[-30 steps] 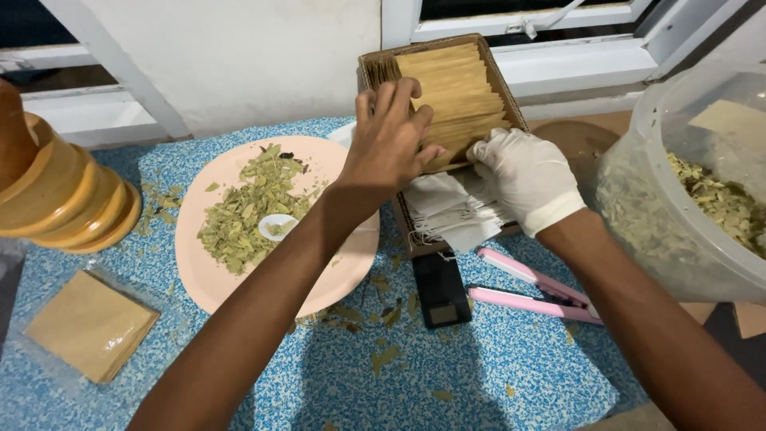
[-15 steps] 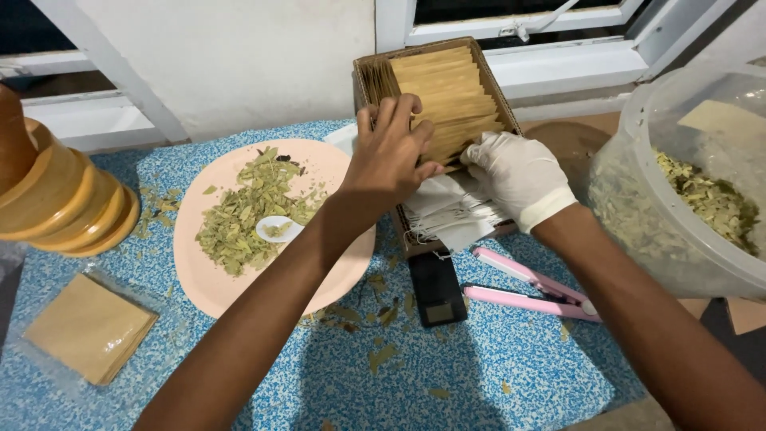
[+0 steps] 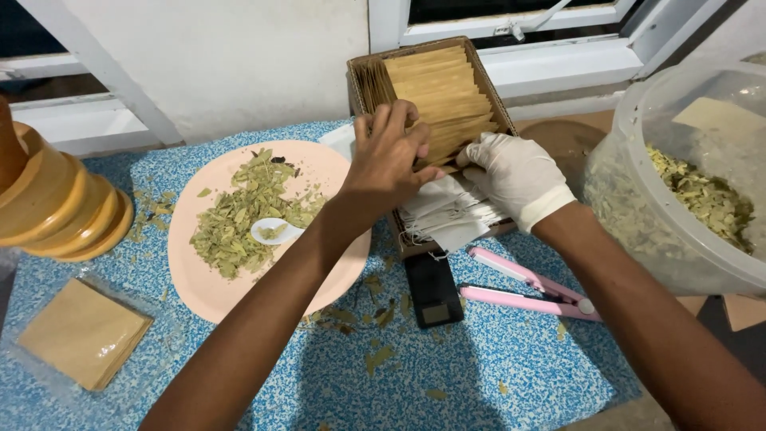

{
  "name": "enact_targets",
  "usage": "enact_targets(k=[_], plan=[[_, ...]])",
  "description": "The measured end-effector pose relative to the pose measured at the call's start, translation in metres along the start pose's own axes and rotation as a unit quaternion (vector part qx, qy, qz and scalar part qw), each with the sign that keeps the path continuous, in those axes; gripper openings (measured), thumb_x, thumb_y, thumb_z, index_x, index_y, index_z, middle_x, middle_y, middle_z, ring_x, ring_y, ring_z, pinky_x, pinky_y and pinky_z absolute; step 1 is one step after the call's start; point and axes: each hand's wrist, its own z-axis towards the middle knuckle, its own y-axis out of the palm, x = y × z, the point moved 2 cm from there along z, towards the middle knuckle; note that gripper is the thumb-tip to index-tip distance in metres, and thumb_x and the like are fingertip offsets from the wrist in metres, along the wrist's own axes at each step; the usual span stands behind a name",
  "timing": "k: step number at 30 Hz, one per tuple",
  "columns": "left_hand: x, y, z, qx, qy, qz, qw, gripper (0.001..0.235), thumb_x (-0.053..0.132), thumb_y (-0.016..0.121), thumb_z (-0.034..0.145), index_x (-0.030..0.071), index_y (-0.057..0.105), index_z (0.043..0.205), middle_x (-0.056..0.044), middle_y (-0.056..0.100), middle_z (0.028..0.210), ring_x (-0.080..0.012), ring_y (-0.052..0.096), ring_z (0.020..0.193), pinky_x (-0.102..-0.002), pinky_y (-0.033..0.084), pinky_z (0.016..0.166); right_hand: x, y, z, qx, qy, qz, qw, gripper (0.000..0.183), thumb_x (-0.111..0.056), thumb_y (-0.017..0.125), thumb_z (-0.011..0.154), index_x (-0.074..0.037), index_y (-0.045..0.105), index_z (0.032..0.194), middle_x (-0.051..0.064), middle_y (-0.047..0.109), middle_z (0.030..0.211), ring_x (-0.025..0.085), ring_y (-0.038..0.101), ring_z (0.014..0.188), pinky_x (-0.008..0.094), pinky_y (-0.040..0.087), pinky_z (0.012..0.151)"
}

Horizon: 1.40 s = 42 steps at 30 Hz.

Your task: The person scoops dried green herbs from a plate into small white sachets using a plastic spoon, then seals them with a pink heat sealer. They place the sealed sachets into brown paper bags, fold the bags, and seal them with the same heat sealer before stacking them in a cardboard box.

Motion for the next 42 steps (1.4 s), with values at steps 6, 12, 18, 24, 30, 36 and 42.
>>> enact_targets(k=[6,12,18,24,30,36,42], plan=[[0.009,-0.008,-0.002,-0.01,0.023,0.057,0.998,0.037,0.038,0.089,0.094,0.012,0.066,0.105,-0.008,0.045,0.13,-0.029,0.039,0.131,-0.054,0.026,0.111,0.006,0.013,0.001,-0.05,0.066,0.055,0.995,0.012,-0.043,0.071,0.103,-0.042,0.078,0.113,-0.011,0.078,0.114,0.026,0.078,0.113,0.044,0.066,0.095],[0.014,-0.012,-0.005,0.0,0.044,0.107,0.993,0.035,0.032,0.088,0.095,0.01,0.069,0.114,-0.007,0.044,0.131,-0.0288,0.039,0.132,-0.052,0.026,0.111,0.006,0.006,0.003,-0.038,0.04,0.08,0.995,0.016,-0.038,0.072,0.104,-0.033,0.078,0.117,-0.002,0.078,0.115,0.032,0.077,0.112,0.051,0.066,0.096],[0.011,-0.008,-0.003,-0.008,0.025,0.055,0.998,0.031,0.03,0.087,0.095,0.01,0.068,0.108,-0.008,0.045,0.131,-0.029,0.039,0.131,-0.052,0.026,0.112,-0.024,-0.048,-0.012,-0.116,0.103,0.131,0.979,0.016,-0.03,0.07,0.105,-0.034,0.081,0.116,-0.009,0.08,0.111,0.023,0.08,0.11,0.043,0.065,0.095],[0.003,-0.005,-0.006,0.009,0.005,0.025,1.0,0.035,0.033,0.088,0.094,0.013,0.061,0.099,-0.006,0.044,0.127,-0.0295,0.042,0.13,-0.051,0.026,0.113,-0.058,-0.093,-0.024,-0.206,0.129,0.222,0.944,0.016,-0.033,0.08,0.098,-0.031,0.085,0.113,-0.005,0.081,0.104,0.022,0.08,0.106,0.043,0.063,0.097],[-0.001,0.0,-0.006,0.023,0.008,0.019,1.0,0.037,0.032,0.089,0.093,0.014,0.057,0.096,-0.005,0.044,0.126,-0.03,0.043,0.129,-0.052,0.027,0.112,-0.048,-0.067,-0.016,-0.227,0.082,0.207,0.948,0.031,-0.036,0.083,0.092,-0.039,0.086,0.123,-0.002,0.08,0.111,0.023,0.077,0.117,0.042,0.062,0.104],[-0.009,0.011,-0.005,0.045,0.014,0.027,0.999,0.04,0.032,0.091,0.091,0.015,0.056,0.096,-0.005,0.044,0.125,-0.0292,0.043,0.127,-0.052,0.029,0.111,-0.046,-0.066,-0.015,-0.215,0.13,0.264,0.931,0.026,-0.029,0.073,0.099,-0.026,0.087,0.12,0.004,0.084,0.111,0.025,0.08,0.112,0.044,0.062,0.105],[-0.016,0.016,-0.004,0.063,0.013,-0.009,0.998,0.039,0.025,0.09,0.09,0.015,0.053,0.095,-0.006,0.047,0.123,-0.0312,0.045,0.126,-0.053,0.03,0.11,-0.041,-0.089,-0.012,-0.137,0.19,0.418,0.877,0.024,-0.011,0.062,0.107,-0.01,0.08,0.124,0.013,0.074,0.1,0.029,0.073,0.1,0.049,0.058,0.1]])
